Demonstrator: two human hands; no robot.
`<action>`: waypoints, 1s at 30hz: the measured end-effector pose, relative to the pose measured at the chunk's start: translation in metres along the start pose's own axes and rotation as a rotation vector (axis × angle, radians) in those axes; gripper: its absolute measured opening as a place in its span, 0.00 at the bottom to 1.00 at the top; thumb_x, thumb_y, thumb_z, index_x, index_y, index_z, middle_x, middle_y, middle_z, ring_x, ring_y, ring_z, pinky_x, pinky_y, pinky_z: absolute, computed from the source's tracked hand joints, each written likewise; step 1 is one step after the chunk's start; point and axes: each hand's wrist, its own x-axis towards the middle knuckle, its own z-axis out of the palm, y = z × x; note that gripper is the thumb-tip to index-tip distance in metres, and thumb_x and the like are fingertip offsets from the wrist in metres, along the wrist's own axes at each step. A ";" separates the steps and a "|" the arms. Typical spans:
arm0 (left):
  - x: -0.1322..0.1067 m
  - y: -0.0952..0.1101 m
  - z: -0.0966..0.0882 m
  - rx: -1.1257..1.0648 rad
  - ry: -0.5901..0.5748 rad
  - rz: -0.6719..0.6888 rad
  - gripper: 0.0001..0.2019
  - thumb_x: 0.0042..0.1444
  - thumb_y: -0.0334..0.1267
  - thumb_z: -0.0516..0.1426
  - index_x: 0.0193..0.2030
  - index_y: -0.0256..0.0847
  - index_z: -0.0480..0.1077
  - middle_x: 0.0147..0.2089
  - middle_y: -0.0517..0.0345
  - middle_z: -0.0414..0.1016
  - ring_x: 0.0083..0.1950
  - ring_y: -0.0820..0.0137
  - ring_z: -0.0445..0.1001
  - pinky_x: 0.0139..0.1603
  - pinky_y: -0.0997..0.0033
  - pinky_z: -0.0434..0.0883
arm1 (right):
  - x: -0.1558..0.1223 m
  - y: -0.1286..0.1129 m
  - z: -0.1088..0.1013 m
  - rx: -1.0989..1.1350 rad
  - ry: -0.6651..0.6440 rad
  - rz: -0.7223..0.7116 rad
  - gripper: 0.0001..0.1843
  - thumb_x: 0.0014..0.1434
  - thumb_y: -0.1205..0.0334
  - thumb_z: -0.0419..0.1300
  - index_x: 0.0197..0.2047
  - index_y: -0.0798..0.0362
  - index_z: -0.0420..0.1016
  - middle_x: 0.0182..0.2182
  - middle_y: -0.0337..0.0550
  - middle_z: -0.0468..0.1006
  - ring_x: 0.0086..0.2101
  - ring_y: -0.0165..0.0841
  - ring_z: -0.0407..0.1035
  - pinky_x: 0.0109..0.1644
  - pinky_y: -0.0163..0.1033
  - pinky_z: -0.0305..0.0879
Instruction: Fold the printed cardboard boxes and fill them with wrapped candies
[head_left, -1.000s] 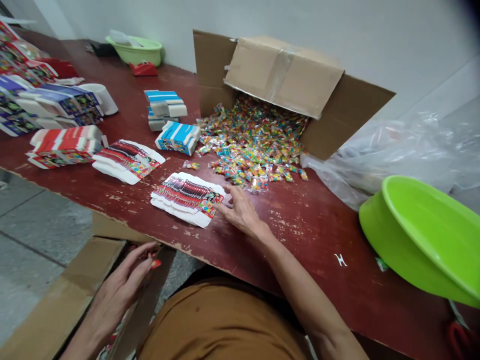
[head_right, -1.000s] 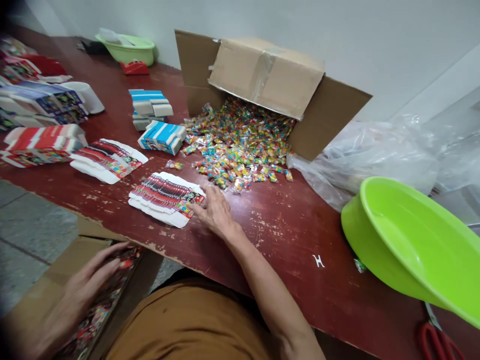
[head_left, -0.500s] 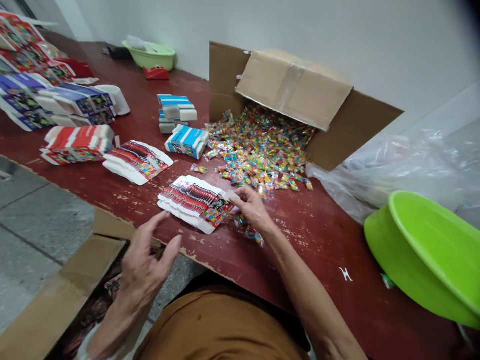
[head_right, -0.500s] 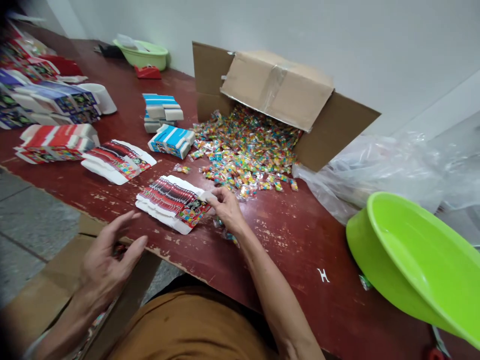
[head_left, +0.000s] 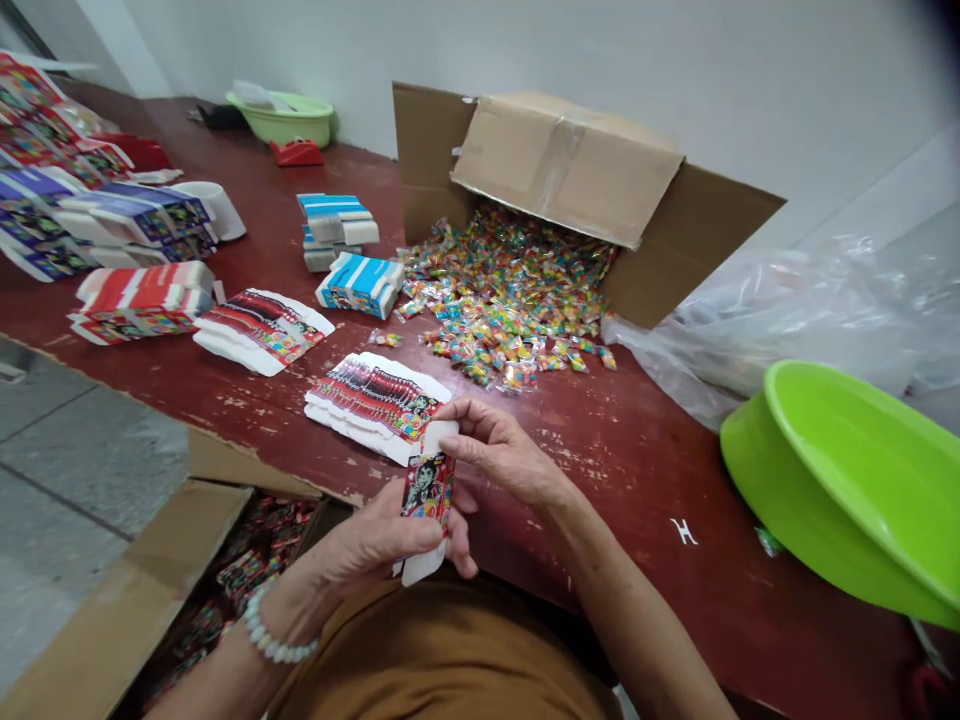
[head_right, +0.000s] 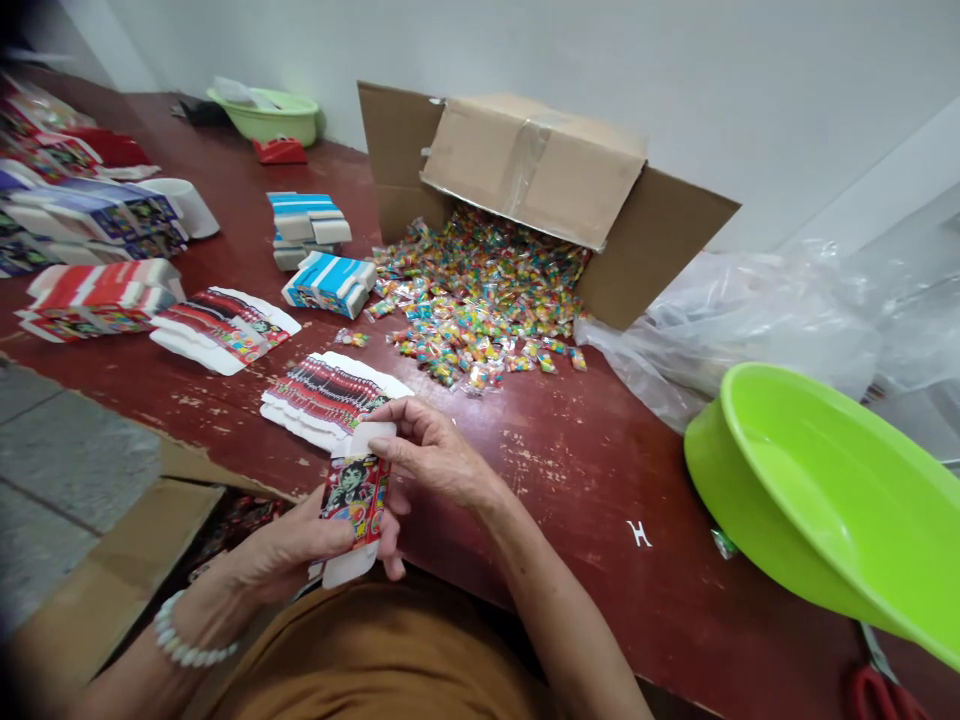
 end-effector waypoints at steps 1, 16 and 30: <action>0.000 0.001 0.000 0.028 0.029 0.004 0.21 0.45 0.46 0.71 0.42 0.36 0.77 0.30 0.54 0.82 0.33 0.60 0.83 0.40 0.65 0.75 | -0.001 0.001 0.000 0.017 -0.002 0.000 0.21 0.53 0.49 0.71 0.45 0.49 0.73 0.37 0.37 0.77 0.35 0.28 0.71 0.43 0.35 0.70; 0.013 -0.012 0.002 0.262 0.507 0.269 0.24 0.50 0.45 0.69 0.52 0.39 0.71 0.44 0.53 0.83 0.44 0.65 0.81 0.46 0.68 0.77 | -0.023 0.010 0.020 -0.233 0.353 -0.004 0.10 0.54 0.61 0.65 0.40 0.54 0.75 0.28 0.36 0.76 0.28 0.27 0.69 0.34 0.34 0.66; 0.004 -0.012 -0.003 0.185 0.552 0.356 0.15 0.53 0.44 0.68 0.41 0.41 0.72 0.32 0.63 0.79 0.31 0.74 0.76 0.33 0.78 0.74 | -0.025 0.026 0.015 -0.130 0.364 0.004 0.12 0.55 0.53 0.68 0.32 0.54 0.77 0.28 0.37 0.76 0.29 0.29 0.67 0.38 0.36 0.65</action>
